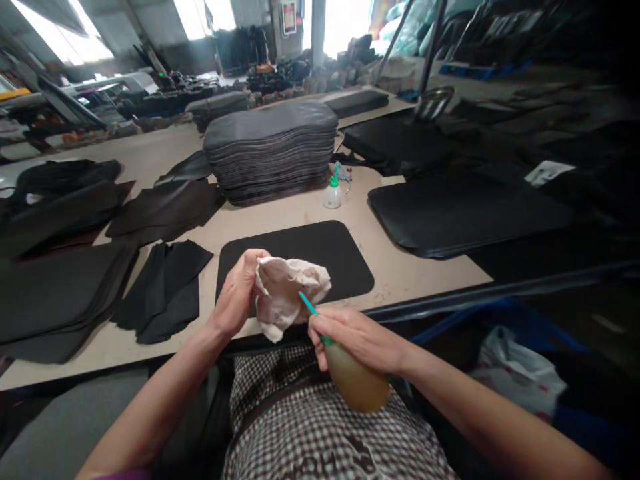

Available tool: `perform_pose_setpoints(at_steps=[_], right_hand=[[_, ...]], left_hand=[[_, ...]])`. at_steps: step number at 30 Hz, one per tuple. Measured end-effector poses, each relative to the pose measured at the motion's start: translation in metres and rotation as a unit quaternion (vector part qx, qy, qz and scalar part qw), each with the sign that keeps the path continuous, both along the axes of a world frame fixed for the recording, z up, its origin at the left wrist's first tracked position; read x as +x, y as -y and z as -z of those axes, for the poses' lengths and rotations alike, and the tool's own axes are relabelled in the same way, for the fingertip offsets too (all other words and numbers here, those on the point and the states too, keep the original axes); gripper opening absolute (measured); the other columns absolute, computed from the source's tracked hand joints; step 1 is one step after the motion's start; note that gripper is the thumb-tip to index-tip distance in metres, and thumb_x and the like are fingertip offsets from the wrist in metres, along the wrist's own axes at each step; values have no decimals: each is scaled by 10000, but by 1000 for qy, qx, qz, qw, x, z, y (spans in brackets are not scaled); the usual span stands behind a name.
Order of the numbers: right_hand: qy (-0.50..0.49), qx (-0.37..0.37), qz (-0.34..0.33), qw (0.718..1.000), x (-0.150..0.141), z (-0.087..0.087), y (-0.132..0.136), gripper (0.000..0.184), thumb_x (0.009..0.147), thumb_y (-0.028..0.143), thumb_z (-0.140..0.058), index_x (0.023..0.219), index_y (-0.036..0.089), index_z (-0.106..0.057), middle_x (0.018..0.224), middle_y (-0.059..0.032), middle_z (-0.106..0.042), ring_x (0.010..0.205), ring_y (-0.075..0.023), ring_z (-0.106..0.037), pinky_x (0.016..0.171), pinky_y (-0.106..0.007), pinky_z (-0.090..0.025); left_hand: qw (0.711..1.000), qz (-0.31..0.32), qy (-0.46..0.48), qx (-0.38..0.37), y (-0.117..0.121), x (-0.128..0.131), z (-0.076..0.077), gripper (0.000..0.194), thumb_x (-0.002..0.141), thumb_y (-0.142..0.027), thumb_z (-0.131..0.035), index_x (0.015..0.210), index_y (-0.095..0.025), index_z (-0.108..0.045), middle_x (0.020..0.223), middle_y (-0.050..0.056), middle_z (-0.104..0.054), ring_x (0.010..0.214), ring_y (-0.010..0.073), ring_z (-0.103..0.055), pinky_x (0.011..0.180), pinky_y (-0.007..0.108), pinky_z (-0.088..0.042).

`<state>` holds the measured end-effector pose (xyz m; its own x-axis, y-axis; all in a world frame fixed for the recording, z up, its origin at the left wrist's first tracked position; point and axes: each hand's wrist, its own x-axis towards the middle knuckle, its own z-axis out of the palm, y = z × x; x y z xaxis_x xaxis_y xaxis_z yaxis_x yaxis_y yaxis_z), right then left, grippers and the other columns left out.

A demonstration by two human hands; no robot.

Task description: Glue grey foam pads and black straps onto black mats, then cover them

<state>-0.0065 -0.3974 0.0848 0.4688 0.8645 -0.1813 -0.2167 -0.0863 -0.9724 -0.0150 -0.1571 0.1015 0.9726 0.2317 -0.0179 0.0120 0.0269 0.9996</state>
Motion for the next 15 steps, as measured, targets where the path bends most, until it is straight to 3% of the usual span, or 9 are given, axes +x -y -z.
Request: perform_pose_setpoints(at_steps=[4, 8, 11, 15], right_hand=[[-1, -2, 17, 1000, 1, 7, 2, 520, 1076, 644, -444, 938, 159, -571, 786, -54, -680, 727, -184, -663, 704, -284, -513], [-4, 13, 44, 999, 2, 16, 11, 526, 1057, 655, -466, 937, 155, -577, 790, -53, -668, 727, -186, -670, 707, -278, -511], [-39, 15, 56, 998, 3, 20, 20, 533, 1012, 685, -539, 929, 160, -564, 790, -31, -628, 691, -185, -675, 661, -267, -512], [-26, 9, 27, 999, 1, 19, 32, 532, 1020, 684, -510, 904, 168, -566, 697, -14, -617, 616, -159, -633, 663, -261, -506]], left_hand=[[989, 136, 48, -11, 9, -4, 4, 415, 959, -579, -597, 1189, -237, -647, 1008, 38, -615, 824, 140, -530, 712, 241, -434], [957, 277, 46, 73, 10, -6, 5, 675, 893, -375, -752, 1506, -343, -472, 1099, 32, -579, 929, 150, -546, 815, 262, -465], [920, 348, 46, 177, 14, -3, 3, 479, 933, -374, -701, 1403, -313, -628, 1125, 57, -575, 1020, 182, -556, 924, 329, -468], [899, 368, 39, 233, 26, 6, 1, 275, 966, -407, -647, 1185, -291, -765, 995, 49, -560, 943, 177, -555, 844, 315, -466]])
